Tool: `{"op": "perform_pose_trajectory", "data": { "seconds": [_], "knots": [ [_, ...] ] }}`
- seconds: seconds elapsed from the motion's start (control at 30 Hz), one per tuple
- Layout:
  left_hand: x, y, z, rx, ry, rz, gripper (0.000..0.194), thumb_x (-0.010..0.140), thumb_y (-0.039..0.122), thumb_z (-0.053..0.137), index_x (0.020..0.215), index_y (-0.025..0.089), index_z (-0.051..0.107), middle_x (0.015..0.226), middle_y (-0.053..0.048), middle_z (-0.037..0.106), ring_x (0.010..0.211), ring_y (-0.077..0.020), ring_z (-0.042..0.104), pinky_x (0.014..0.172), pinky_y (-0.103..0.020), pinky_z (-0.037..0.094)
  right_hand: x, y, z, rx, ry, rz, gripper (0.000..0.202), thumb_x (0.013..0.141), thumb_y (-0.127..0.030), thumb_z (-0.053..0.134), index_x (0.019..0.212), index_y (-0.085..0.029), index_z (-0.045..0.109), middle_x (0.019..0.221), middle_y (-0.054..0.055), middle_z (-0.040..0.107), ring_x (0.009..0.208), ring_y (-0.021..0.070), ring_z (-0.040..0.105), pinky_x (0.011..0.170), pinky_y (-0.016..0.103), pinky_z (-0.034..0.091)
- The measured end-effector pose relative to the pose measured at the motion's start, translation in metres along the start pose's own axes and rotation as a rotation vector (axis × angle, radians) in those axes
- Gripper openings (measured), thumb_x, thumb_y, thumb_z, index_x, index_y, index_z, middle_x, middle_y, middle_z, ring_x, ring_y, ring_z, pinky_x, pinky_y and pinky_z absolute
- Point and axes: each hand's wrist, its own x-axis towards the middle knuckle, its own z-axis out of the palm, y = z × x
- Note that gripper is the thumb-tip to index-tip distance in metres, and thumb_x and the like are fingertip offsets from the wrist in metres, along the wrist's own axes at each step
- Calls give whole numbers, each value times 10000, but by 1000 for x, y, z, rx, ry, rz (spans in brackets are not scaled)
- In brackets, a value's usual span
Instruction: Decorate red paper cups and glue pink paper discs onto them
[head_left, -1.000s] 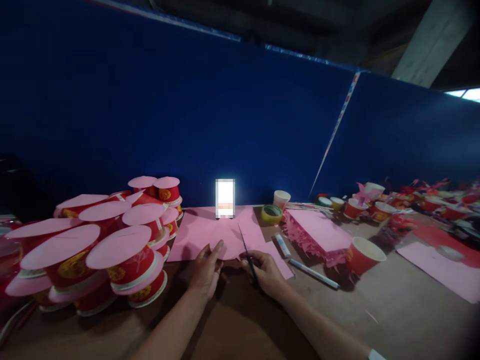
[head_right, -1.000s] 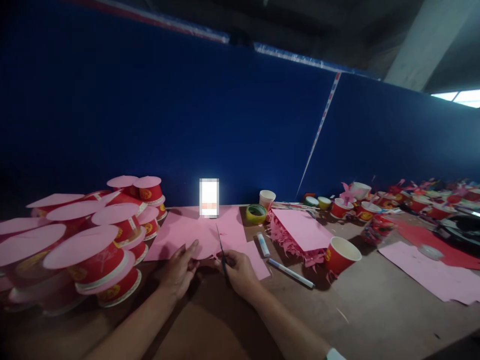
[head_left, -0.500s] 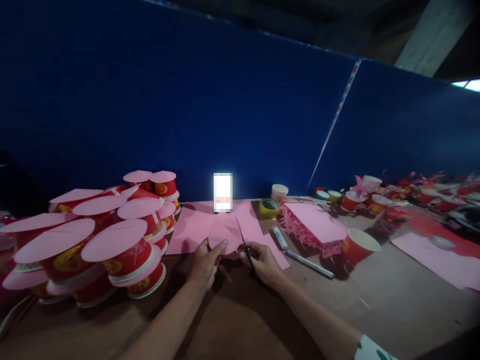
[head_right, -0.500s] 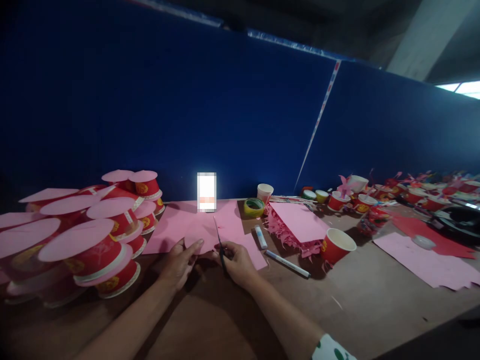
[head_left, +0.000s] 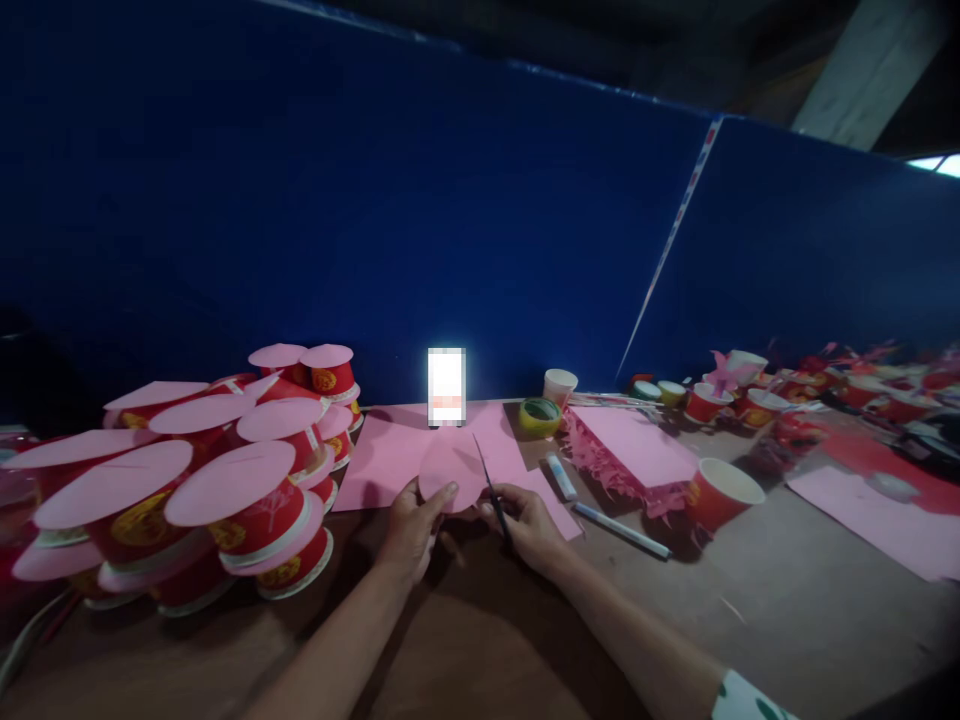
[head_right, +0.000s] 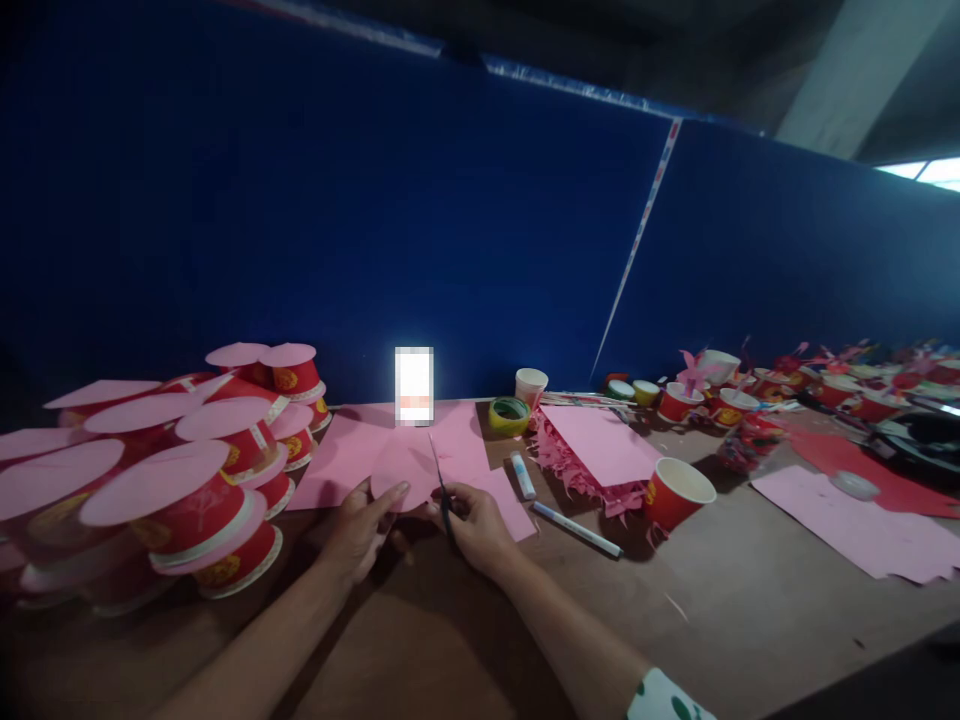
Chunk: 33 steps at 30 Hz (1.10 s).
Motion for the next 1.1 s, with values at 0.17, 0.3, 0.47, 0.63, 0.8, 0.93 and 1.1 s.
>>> {"op": "perform_pose_trajectory", "data": {
  "seconds": [0.17,0.3,0.47,0.63,0.8,0.93,1.1],
  "knots": [
    [1,-1,-1,-9,-3,20,422,561,283,780,910,126,601,770,-52,693,663,-160,647,611,-256,496,-1,-5,1,-1,12,35,368,677,-411,703,913,-134,648,676,0,611,611,122,531,541,213,384],
    [3,-2,-1,-32,4,29,430,542,278,789,898,117,610,759,-51,693,665,-163,647,660,-282,505,-2,-6,1,-7,16,55,391,678,-426,699,926,-128,648,696,7,623,610,122,534,525,208,379],
    [3,-2,-2,-38,5,38,403,566,260,780,897,121,599,776,-49,690,690,-169,651,665,-283,507,-1,-2,1,-16,15,67,417,681,-441,696,950,-127,642,669,-2,608,562,103,503,475,192,351],
    [4,-2,-2,-59,-10,42,415,588,256,769,939,118,595,810,-63,697,732,-179,658,700,-293,506,-1,0,0,-24,13,62,423,673,-449,703,950,-133,649,693,-2,621,582,113,522,492,198,371],
    [5,-2,-3,-72,-3,54,425,590,262,769,955,123,600,808,-56,699,730,-174,657,713,-297,505,-1,-1,0,-23,14,60,400,694,-435,690,937,-120,650,686,6,623,577,107,520,497,195,364],
    [6,-3,-4,-72,-13,58,386,607,266,760,929,127,598,799,-52,696,714,-170,653,700,-297,506,-1,0,0,-20,4,68,408,690,-433,696,942,-116,646,662,1,606,528,90,479,466,190,344],
    [6,-3,-4,-75,-4,68,382,603,261,761,918,127,592,794,-51,694,703,-173,654,674,-287,509,-1,2,0,-28,-1,91,434,685,-462,692,953,-125,640,587,-34,538,441,64,391,411,187,320]
  ]
}}
